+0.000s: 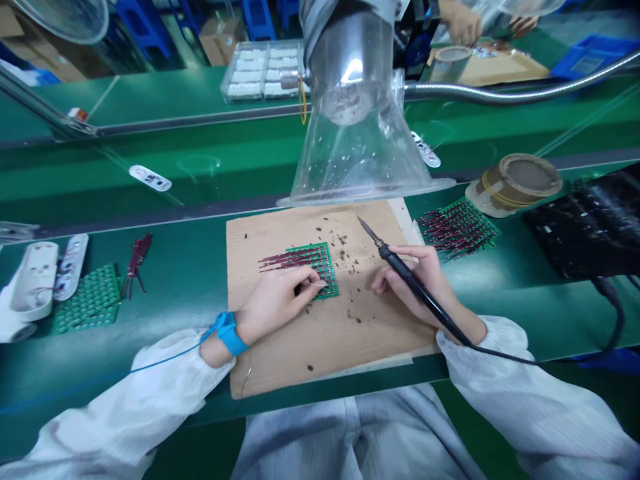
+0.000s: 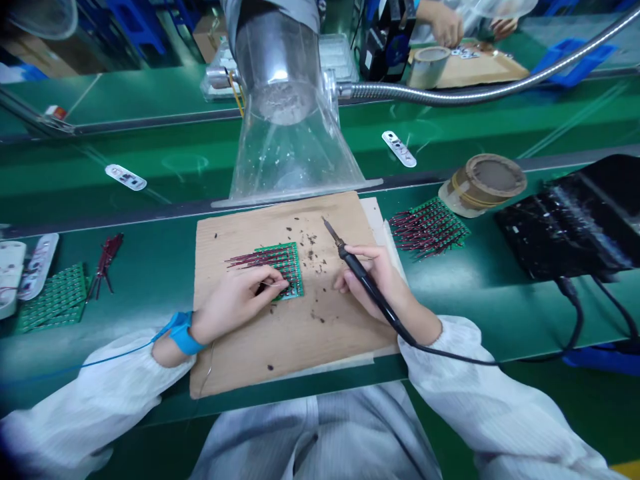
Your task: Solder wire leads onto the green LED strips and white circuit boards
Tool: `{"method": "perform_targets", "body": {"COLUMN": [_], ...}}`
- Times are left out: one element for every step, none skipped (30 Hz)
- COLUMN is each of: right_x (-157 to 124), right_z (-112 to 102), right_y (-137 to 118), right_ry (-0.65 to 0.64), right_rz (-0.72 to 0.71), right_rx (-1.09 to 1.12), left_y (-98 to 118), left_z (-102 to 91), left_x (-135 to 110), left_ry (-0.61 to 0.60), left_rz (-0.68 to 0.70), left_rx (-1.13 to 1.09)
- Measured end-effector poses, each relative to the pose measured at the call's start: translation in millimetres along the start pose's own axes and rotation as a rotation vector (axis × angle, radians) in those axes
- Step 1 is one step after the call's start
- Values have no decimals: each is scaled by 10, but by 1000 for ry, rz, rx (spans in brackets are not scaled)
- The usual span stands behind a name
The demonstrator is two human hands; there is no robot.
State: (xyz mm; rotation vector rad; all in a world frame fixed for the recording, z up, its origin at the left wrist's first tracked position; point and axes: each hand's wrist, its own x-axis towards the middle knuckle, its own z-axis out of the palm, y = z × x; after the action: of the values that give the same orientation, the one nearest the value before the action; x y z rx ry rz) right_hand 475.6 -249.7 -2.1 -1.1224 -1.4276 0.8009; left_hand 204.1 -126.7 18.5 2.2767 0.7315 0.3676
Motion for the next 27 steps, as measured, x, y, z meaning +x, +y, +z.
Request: {"method": "perform_targets", "body": {"right_x": [-22,-40,-55,-66,-72,-75,-74,-71,-67,-64,-62,-63,-66,-71,-74,-76,-75,-71,-65,-56,-48,-41,-35,-31,-29,-28,-27], "right_z": [-15,-30,-44,-59,-73,-85,-95,-102,-108,-112,-117,-122,-127,-132,-137,-140,-141,-140,-137,-131,-125,-119,-113,-108,-105,-103,-101], "right_y": [-8,-18,-29,-40,-51,-61,-70,-78,-84,-88,-91,-92,-91,-89,-88,-88,-90,-94,-101,-109,-118,-128,-137,-145,-152,-156,-159], "right_ry": [11,31,60,94,127,152,166,169,160,142,119,96,74,52,32,11,-9,-31,-47,-59,-66,-70,-72,-73,-75,-78,-78], "right_rz": [19,36,48,55,62,72,82,93,100,105,106,102,97,89,79,65,49,35,24,20,25,34,48,62,74,83,86], "right_rx": [4,-6,-28,-57,-84,-100,-98,-80,-52,-28,-15,-16,-28,-47,-71,-94,-112,-125,-135,-145,-156,-167,-179,-189,-196,-200,-202], "left_y": [-1,-1,0,0,0,0,0,1,1,2,2,2,1,-1,-3,-5,-6,-7,-5,-2,3,8,14,20,25,29,32], "left_z": [9,16,21,25,27,27,27,24,21,16,11,5,0,-5,-10,-13,-16,-18,-20,-22,-23,-24,-25,-26,-27,-27,-27], "left_x": [-2,-6,-11,-16,-21,-25,-28,-30,-31,-31,-31,-31,-30,-31,-31,-31,-31,-30,-29,-27,-25,-22,-19,-16,-14,-13,-13], "left_ry": [-6,-9,-11,-13,-13,-13,-14,-16,-19,-25,-34,-40,-42,-45,-48,-52,-54,-60,-67,-73,-78,-81,-84,-85,-84,-84,-85], "left_rz": [-7,-12,-14,-13,-8,1,12,23,31,35,36,35,34,36,39,42,44,43,40,35,30,26,21,16,9,2,-5], "left_rx": [22,43,63,80,94,104,111,114,111,105,100,96,94,96,100,103,106,106,106,105,105,105,105,105,104,104,104]}}
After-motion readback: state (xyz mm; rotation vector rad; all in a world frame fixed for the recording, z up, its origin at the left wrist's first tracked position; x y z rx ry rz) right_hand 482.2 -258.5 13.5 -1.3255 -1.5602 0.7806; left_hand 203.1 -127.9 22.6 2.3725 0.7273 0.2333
